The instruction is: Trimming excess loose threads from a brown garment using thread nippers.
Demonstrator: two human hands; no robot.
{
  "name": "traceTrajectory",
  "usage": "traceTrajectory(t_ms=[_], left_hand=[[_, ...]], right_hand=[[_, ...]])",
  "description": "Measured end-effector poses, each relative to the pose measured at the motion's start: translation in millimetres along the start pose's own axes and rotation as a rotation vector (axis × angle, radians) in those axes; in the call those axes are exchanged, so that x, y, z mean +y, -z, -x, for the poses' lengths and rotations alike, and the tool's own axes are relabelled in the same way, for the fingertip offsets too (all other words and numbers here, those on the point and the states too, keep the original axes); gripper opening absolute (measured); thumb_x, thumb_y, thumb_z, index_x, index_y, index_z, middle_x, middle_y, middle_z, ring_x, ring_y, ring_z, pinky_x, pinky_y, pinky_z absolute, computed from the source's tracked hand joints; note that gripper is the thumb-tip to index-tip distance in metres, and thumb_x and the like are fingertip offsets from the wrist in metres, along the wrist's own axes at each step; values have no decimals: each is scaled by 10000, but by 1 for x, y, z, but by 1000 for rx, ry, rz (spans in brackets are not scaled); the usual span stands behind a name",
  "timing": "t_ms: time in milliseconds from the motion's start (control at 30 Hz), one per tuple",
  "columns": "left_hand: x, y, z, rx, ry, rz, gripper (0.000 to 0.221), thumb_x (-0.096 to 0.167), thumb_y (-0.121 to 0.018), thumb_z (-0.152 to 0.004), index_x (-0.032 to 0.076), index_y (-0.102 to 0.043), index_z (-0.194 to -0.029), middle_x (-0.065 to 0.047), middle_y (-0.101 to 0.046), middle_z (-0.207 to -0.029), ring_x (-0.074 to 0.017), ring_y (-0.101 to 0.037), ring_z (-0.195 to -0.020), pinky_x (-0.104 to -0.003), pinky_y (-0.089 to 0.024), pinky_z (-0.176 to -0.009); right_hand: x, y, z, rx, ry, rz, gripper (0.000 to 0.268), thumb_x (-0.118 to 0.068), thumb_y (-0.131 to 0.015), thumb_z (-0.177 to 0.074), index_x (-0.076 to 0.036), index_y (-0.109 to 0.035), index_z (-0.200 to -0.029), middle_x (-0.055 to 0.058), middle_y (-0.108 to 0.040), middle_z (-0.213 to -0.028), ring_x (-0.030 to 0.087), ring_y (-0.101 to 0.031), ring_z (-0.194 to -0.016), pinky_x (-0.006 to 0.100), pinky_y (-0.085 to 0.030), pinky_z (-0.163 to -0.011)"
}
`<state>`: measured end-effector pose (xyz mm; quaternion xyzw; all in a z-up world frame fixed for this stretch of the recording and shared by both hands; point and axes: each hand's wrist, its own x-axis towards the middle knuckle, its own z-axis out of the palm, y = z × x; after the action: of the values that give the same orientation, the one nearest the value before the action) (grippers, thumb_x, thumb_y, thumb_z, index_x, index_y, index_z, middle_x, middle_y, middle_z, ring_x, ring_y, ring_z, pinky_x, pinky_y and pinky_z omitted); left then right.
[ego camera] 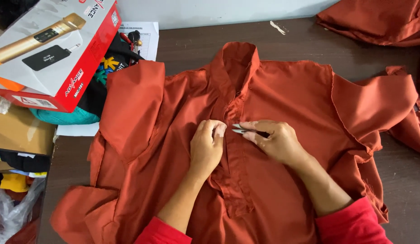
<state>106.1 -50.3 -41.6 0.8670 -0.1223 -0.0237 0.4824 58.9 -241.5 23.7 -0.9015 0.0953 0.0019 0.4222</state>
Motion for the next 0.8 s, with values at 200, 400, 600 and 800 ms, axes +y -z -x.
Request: traceTrajectory(t_ms=[200,400,600,800], left_hand=[[-1,15,-4,-160,-241,-70,215,142,-615,-967,239,-728,-1123,-12,-643,-1087,-270,-706,-986,-404,-602,-861],[-9,24,-13,-307,-461,-137,150,137,-683,-933,135,-764,-1060,-89,-629,-1100,-349,-694,-943,-440,-601,-833],[-23,16,-14,-319,-471,-164,137,121,-603,-945,133,-666,-1065,-65,-563,-1026,-323,-658,-971,-414,-558,-861],[-13,25,-12,-318,-458,-118,112,132,-591,-968,142,-623,-1075,-67,-552,-1018,-325,-653,-962,-418,-552,-826]], right_hand=[[5,17,-2,-251,-46,-68,349,-206,-860,-770,-210,-840,-1118,81,-820,-1151,285,-688,-1228,439,-558,-1018],[2,25,-1,-326,-62,-87,372,-194,-839,-789,-171,-828,-1160,126,-804,-1194,324,-662,-1264,481,-518,-1065],[7,20,-4,-354,-78,-7,380,-254,-854,-796,-242,-824,-1174,38,-803,-1217,253,-674,-1263,399,-551,-1039],[3,16,-2,-375,-44,54,353,-282,-838,-816,-296,-824,-1169,-8,-800,-1225,213,-680,-1259,381,-559,-1036]])
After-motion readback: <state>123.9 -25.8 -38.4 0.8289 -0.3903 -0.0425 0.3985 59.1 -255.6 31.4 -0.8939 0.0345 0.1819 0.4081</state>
